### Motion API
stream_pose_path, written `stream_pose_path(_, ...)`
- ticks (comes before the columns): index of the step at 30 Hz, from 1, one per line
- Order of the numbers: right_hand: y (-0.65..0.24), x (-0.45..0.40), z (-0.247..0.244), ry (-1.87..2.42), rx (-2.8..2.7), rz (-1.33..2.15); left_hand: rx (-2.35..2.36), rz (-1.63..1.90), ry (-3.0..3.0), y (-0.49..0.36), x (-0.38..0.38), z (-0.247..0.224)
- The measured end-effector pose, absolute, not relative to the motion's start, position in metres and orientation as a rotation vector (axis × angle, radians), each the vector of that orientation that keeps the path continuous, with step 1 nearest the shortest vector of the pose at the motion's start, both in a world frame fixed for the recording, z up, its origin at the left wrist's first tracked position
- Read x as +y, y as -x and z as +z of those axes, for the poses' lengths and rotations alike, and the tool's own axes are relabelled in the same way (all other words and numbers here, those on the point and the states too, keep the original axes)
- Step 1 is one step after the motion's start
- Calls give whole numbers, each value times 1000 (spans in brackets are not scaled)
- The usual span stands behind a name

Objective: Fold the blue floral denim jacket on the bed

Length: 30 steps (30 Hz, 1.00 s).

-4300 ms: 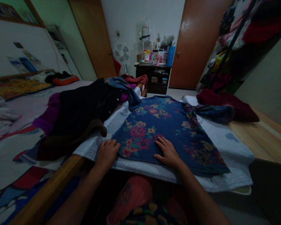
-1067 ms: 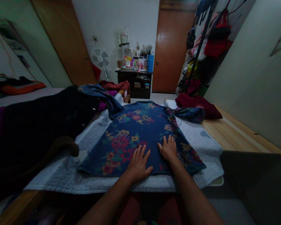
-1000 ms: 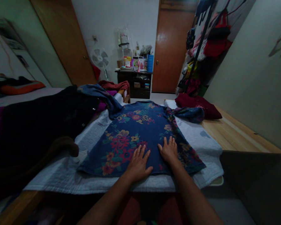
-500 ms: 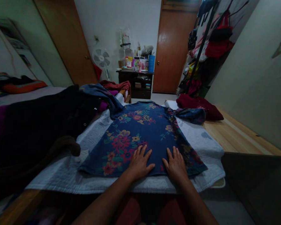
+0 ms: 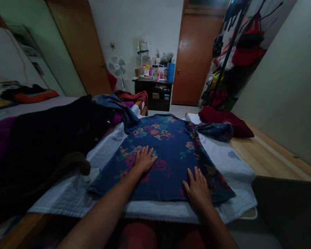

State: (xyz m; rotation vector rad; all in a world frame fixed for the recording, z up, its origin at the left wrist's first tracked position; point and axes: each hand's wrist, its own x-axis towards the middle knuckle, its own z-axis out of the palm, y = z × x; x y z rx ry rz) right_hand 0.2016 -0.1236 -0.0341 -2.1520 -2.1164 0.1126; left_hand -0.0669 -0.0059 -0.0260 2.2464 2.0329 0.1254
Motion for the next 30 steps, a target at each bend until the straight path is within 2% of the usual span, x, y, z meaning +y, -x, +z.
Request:
stream_pose_path(9,-205,-122,-39,2144,-2144,91,2406,101,-2160,115,1,-22)
stream_pose_path(13,-197,-108,-29,2057,-2216,217,2341,170,-2265,110,-2,-27)
stream_pose_path(17,-159,-81,-10,1719,-2423,412,2174,212,-2271,97,-1,-31)
stream_pose_path(21,-113,-52,-3,1434,-2603,536,2222,310,-2230,84,-9,-33)
stream_pose_path(25,-94,-19,-12,1363,-2644,466,2231,399,-2275,78,-18,-36)
stream_pose_path(30,-102,31,-19,1471,-2575,389,2158,378,-2314,78,-16,-39)
